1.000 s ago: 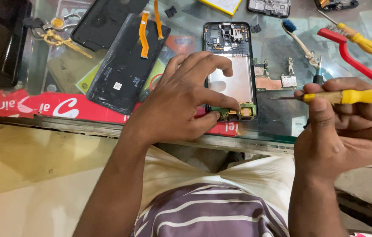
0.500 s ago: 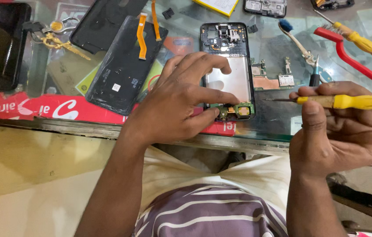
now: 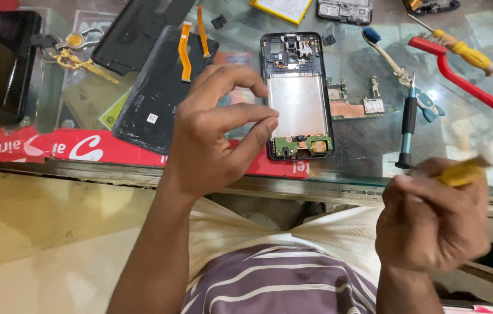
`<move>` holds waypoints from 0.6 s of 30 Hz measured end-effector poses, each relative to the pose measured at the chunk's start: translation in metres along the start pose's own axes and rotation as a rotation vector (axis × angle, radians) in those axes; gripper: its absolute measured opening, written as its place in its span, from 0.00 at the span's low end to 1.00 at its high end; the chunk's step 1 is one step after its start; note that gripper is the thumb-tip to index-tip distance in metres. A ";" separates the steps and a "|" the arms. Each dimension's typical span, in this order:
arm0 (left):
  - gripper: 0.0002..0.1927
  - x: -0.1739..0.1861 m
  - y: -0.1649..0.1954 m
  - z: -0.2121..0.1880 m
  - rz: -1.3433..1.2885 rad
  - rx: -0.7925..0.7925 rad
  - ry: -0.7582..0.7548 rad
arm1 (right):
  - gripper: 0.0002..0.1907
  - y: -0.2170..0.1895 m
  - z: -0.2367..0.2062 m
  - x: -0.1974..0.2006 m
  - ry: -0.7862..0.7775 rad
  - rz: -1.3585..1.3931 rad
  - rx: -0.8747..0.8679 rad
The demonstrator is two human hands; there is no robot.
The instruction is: The person works on a disassembled mobile phone on a glass workbench. They use a screwdriver and a yellow-handled tool to manipulate components on the phone's motherboard, then remove a small part with tweezers.
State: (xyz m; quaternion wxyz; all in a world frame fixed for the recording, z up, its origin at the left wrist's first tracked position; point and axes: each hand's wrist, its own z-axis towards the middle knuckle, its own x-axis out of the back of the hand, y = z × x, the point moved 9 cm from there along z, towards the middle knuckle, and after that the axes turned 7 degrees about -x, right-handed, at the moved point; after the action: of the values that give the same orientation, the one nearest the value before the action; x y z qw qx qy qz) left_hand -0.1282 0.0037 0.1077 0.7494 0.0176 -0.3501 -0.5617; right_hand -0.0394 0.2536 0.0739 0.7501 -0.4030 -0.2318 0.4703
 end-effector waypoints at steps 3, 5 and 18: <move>0.07 0.003 0.012 -0.012 0.071 0.043 0.103 | 0.12 -0.004 0.006 -0.029 -0.224 -0.632 0.067; 0.08 -0.004 0.026 -0.025 0.120 0.019 0.105 | 0.16 -0.007 0.010 -0.043 -0.318 -0.614 0.123; 0.18 -0.053 0.033 -0.071 0.590 -0.083 0.009 | 0.16 0.007 0.015 -0.067 -0.463 -0.754 0.158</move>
State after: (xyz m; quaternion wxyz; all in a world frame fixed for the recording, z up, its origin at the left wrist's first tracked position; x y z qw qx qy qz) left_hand -0.0684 0.0351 0.0418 0.8818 -0.1133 -0.3136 -0.3335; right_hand -0.0837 0.2014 0.0789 0.8259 -0.1160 -0.4876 0.2583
